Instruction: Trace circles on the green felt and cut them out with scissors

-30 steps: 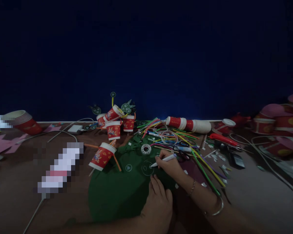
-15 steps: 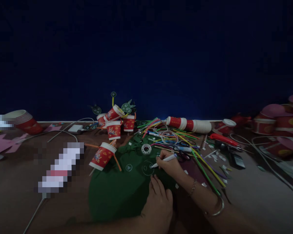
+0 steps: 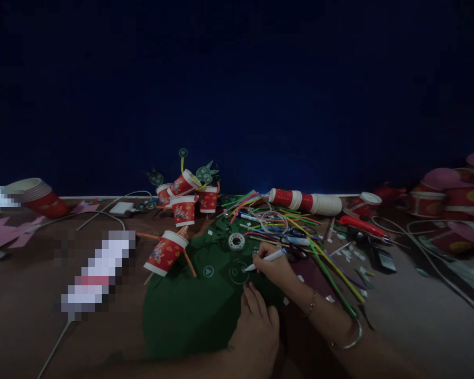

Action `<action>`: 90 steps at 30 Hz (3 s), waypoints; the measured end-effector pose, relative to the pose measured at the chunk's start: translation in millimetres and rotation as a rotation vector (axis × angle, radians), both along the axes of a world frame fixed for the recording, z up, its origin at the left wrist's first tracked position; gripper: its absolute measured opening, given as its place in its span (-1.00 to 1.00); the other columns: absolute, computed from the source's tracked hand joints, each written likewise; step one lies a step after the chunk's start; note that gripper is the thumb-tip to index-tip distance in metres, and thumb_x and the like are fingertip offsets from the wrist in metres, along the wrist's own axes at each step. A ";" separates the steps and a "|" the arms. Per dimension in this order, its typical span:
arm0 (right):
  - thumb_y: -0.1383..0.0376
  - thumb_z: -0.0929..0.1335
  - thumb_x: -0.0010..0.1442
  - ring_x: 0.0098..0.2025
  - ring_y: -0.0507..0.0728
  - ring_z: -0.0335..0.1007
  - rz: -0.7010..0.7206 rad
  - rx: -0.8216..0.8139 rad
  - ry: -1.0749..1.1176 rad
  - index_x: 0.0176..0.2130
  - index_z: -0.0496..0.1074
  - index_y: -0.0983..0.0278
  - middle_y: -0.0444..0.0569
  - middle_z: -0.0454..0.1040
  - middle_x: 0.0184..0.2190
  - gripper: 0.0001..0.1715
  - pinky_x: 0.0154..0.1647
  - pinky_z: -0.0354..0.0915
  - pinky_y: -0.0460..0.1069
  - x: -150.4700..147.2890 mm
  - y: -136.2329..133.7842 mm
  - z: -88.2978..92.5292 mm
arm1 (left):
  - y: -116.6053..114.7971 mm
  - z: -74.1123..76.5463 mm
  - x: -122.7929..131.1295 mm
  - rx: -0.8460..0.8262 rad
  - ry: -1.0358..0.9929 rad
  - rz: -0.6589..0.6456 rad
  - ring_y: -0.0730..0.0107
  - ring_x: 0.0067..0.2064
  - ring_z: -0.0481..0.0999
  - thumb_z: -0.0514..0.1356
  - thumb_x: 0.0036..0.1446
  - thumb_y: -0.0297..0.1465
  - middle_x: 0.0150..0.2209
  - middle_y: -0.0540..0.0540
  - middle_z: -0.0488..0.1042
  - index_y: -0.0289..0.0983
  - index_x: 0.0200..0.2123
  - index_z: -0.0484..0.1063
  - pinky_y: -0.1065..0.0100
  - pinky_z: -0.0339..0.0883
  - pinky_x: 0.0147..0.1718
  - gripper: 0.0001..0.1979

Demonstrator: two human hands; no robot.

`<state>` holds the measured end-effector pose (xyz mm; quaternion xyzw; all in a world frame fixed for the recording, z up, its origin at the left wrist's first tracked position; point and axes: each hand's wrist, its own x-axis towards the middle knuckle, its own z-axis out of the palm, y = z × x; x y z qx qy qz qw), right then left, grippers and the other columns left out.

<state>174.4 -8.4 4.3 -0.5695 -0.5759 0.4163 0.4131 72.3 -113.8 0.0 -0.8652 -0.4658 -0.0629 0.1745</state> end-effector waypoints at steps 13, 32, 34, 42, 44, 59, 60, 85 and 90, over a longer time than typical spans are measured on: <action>0.28 0.28 -0.10 -0.71 -0.02 0.14 -0.014 0.007 0.028 -0.64 0.15 0.21 -0.24 0.24 -0.80 -0.80 -0.67 0.04 -0.13 -0.8 -0.6 3.5 | -1.0 -2.5 0.6 0.012 -0.003 0.002 -0.15 -0.08 0.46 0.19 -0.03 -0.36 -0.14 -0.52 0.47 -0.41 -0.43 0.44 -0.01 0.34 -0.22 -0.81; 0.26 0.29 -0.06 -0.69 -0.01 0.17 -0.015 0.019 -0.025 -0.63 0.17 0.22 -0.23 0.27 -0.79 -0.78 -0.64 0.08 -0.13 -1.8 -0.9 3.9 | -0.8 1.7 0.4 -0.014 0.007 -0.001 -0.16 -0.07 0.46 0.20 -0.04 -0.34 -0.12 -0.53 0.46 -0.42 -0.43 0.45 0.01 0.34 -0.21 -0.80; 0.26 0.29 -0.06 -0.69 -0.02 0.15 -0.025 0.020 -0.020 -0.63 0.17 0.22 -0.23 0.26 -0.79 -0.79 -0.64 0.06 -0.13 -1.9 -0.5 3.4 | -1.4 1.6 0.2 -0.018 0.012 -0.003 -0.17 -0.06 0.45 0.20 -0.04 -0.34 -0.12 -0.52 0.46 -0.41 -0.43 0.45 -0.01 0.34 -0.20 -0.79; 0.30 0.28 -0.11 -0.72 -0.02 0.12 -0.026 0.009 0.016 -0.65 0.15 0.21 -0.25 0.23 -0.81 -0.81 -0.67 0.03 -0.13 -1.7 -0.4 4.1 | -0.6 0.0 0.4 0.013 -0.005 -0.002 -0.18 -0.08 0.46 0.20 -0.05 -0.35 -0.14 -0.53 0.47 -0.43 -0.43 0.45 0.00 0.34 -0.21 -0.79; 0.30 0.28 -0.11 -0.72 -0.02 0.13 -0.017 0.000 0.029 -0.64 0.15 0.21 -0.25 0.23 -0.81 -0.81 -0.68 0.03 -0.14 -1.4 -0.2 2.9 | -0.2 -0.2 0.7 0.015 -0.012 0.010 -0.19 -0.08 0.46 0.20 -0.04 -0.36 -0.14 -0.54 0.46 -0.43 -0.43 0.45 -0.02 0.34 -0.21 -0.80; 0.20 0.30 -0.04 -0.71 -0.02 0.15 -0.059 0.022 0.080 -0.64 0.14 0.21 -0.23 0.26 -0.81 -0.71 -0.64 0.07 -0.12 -0.6 0.5 8.5 | -0.3 2.3 -0.3 -0.015 0.004 -0.010 -0.16 -0.06 0.45 0.19 -0.02 -0.35 -0.12 -0.52 0.46 -0.42 -0.41 0.45 0.00 0.34 -0.21 -0.80; 0.18 0.29 -0.02 -0.71 -0.02 0.14 -0.075 0.028 0.107 -0.64 0.13 0.21 -0.23 0.25 -0.81 -0.69 -0.64 0.08 -0.12 -0.4 1.1 9.3 | -0.2 2.5 -0.3 -0.018 0.005 -0.011 -0.16 -0.06 0.45 0.19 -0.03 -0.36 -0.12 -0.52 0.46 -0.42 -0.41 0.45 0.00 0.34 -0.21 -0.80; 0.26 0.31 -0.09 -0.69 -0.03 0.12 -0.026 0.047 -0.001 -0.64 0.16 0.22 -0.23 0.27 -0.78 -0.77 -0.67 0.05 -0.14 -3.0 1.2 5.6 | -1.0 1.1 0.8 -0.018 -0.022 0.012 -0.18 -0.05 0.44 0.17 0.00 -0.38 -0.12 -0.54 0.45 -0.43 -0.42 0.45 -0.04 0.33 -0.18 -0.82; 0.24 0.32 -0.07 -0.67 -0.02 0.14 -0.062 0.080 -0.011 -0.64 0.17 0.23 -0.21 0.30 -0.77 -0.75 -0.65 0.07 -0.14 -2.3 2.1 6.7 | -0.6 1.3 0.5 -0.022 -0.017 0.002 -0.15 -0.05 0.45 0.18 -0.01 -0.39 -0.12 -0.51 0.46 -0.42 -0.42 0.45 -0.02 0.33 -0.17 -0.83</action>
